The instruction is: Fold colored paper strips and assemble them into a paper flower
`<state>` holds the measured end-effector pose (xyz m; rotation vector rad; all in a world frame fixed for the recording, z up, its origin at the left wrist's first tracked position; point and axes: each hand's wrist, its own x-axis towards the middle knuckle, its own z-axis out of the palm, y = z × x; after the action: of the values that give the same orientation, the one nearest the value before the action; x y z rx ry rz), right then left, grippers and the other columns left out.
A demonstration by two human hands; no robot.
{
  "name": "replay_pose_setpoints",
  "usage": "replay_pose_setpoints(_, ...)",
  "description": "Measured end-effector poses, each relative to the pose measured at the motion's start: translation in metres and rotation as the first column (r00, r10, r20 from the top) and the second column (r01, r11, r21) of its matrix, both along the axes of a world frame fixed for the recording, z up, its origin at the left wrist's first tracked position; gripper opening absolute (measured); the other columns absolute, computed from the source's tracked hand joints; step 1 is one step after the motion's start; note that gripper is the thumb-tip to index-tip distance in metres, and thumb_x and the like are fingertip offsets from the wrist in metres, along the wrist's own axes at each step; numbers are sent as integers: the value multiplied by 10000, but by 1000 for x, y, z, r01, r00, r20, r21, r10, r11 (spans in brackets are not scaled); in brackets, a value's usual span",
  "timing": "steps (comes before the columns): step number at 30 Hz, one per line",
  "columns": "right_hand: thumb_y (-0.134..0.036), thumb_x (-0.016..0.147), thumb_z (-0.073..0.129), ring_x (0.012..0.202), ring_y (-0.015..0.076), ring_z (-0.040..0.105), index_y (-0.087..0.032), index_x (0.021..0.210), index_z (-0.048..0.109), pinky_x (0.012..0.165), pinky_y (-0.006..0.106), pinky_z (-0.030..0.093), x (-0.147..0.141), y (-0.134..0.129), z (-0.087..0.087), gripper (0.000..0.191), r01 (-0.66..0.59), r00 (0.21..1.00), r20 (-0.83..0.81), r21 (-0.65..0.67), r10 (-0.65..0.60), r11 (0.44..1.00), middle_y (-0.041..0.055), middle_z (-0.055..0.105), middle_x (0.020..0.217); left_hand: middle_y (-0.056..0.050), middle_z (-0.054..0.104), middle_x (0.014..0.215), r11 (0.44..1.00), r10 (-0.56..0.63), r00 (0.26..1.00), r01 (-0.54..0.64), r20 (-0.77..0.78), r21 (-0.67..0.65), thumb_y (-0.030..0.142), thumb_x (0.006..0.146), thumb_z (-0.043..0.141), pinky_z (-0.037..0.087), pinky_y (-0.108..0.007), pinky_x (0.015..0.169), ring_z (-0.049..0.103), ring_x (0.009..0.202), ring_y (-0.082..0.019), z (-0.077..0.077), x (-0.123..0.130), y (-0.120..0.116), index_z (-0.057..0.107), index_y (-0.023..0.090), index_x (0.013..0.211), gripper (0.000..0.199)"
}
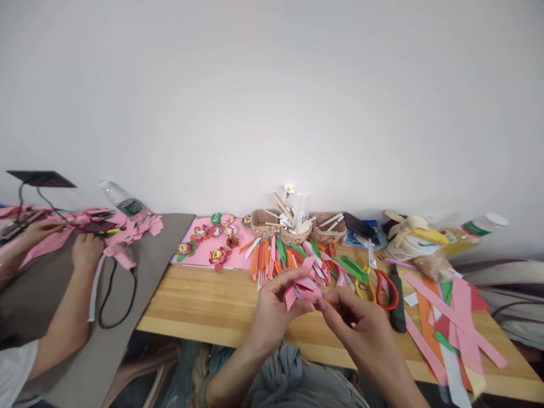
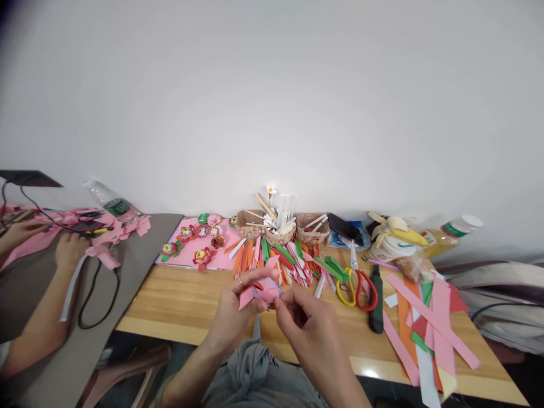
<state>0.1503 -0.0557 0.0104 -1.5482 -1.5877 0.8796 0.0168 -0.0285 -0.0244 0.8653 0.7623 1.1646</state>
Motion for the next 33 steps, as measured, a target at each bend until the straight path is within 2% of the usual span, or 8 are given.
replay_pose_setpoints(7,-307,822,481,407,102,446,-188,595,522,393,198,321,8,-4,-5,260,-2,980,196,123,-22,992,-40,470,460,5,650,820,977,96,975,-53,203,-207,266,559,821,477,-220,624,592,692,-113,3,0,0,656,203,907,391)
replay_pose_setpoints(10,-325,840,497,448,118,493,-193,658,583,414,207,381,18,-1,-4,241,43,978,195,174,-77,984,-14,569,536,-16,659,881,969,69,957,2,281,-245,283,576,814,492,-247,613,609,694,-126,3,-4,0,612,210,993,469)
replay_pose_setpoints(15,-310,858,520,765,180,610,-221,932,640,648,271,501,21,7,-4,167,90,985,101,384,-138,919,46,654,850,-70,665,1010,965,-64,907,163,417,-206,313,623,789,482,-253,704,625,850,-163,-2,-3,-1,616,168,1017,454)
replay_pose_setpoints(18,-316,851,542,953,224,590,-241,1035,643,795,351,497,16,12,-8,223,80,986,102,420,-135,904,76,628,987,-69,663,1023,956,-99,883,213,460,-203,301,667,760,479,-254,737,621,865,-155,-6,-2,-2,628,158,1001,386)
replay_pose_setpoints(21,-322,833,564,1005,244,589,-241,1023,661,833,382,494,10,17,-9,228,80,992,56,411,-113,908,87,637,1020,-60,669,994,937,-108,868,252,484,-243,333,683,743,489,-309,769,628,867,-174,-9,-1,-4,630,176,987,360)
replay_pose_setpoints(27,-278,801,595,747,195,677,-206,813,677,620,269,561,4,18,-3,110,88,994,-82,290,-67,953,49,713,821,-77,686,904,942,-158,901,260,403,-212,361,667,747,455,-311,769,624,819,-186,-10,3,-6,663,160,982,384)
replay_pose_setpoints(31,-216,776,636,735,186,685,-210,851,699,633,259,573,5,14,-6,98,97,994,-83,409,-69,907,45,728,824,-72,699,881,963,-175,956,216,235,-160,365,664,743,437,-289,759,621,821,-192,-7,-1,-3,695,179,952,346)
replay_pose_setpoints(33,-184,778,640,758,188,688,-216,897,704,645,261,577,6,12,-9,139,71,997,-43,480,-57,874,49,729,841,-75,700,922,988,-136,986,142,100,-62,388,713,692,430,-305,812,614,888,-210,-3,-7,-1,710,191,925,290)
